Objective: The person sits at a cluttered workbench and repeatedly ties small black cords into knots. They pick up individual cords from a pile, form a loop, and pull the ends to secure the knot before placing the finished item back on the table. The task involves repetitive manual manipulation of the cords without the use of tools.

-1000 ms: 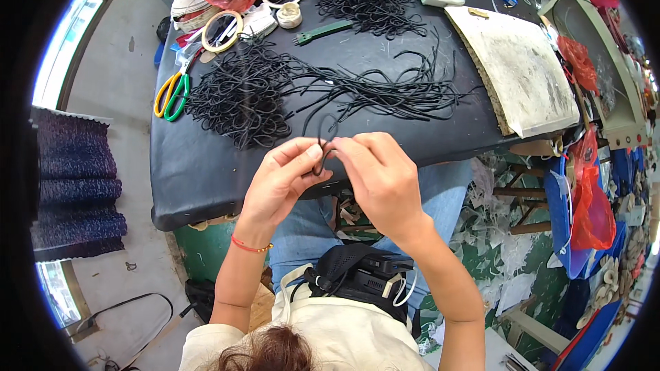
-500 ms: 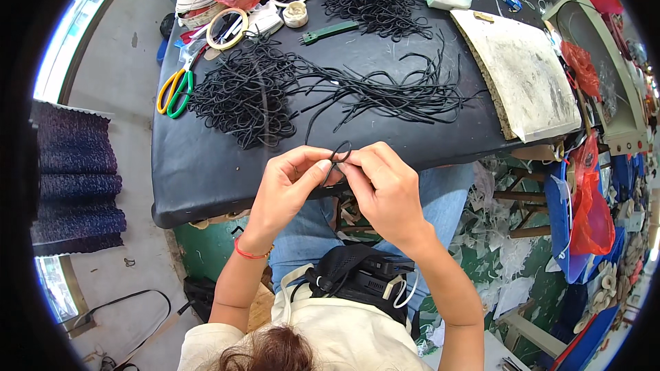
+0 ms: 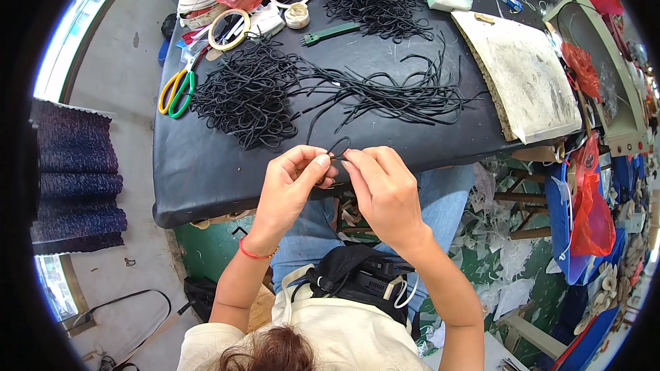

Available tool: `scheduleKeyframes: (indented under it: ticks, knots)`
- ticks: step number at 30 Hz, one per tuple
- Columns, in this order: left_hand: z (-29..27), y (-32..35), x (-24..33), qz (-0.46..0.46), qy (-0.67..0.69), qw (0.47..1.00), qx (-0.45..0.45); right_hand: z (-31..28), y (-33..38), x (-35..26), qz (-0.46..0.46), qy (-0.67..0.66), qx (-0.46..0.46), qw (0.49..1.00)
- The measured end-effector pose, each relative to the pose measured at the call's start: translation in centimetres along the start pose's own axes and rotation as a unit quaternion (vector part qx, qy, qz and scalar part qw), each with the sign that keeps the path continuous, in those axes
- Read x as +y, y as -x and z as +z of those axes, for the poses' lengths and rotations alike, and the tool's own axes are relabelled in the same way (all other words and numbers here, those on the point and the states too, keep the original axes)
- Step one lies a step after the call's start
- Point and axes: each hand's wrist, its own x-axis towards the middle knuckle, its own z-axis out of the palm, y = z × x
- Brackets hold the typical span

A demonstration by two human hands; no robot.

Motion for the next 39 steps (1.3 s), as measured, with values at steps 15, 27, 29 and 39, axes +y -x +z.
scheduleKeyframes:
  ticks: [15, 27, 29, 39]
  knots:
    - [0.0, 0.1, 0.1, -0.066, 0.084, 0.989, -0.102, 0.6, 0.6, 0.3, 0.19, -0.249, 0.0, 0.95]
    - [-0.3, -0.2, 0.5, -0.073, 0.095, 0.991, -0.061, -0.6, 0.3, -0.2, 0.023, -0.02, -0.026, 0.999]
    - [-0.4, -0.3, 0.7, -0.081, 0.099, 0.99, -0.064, -1.0, 0.2, -0.1, 0.016, 0.005, -0.042, 0.999]
    - [-0.3, -0.1, -0.1, 0.023, -0.079, 0.997, 0.001, -1.2, 0.1, 0.1, -0.053, 0.071, -0.048, 0.995]
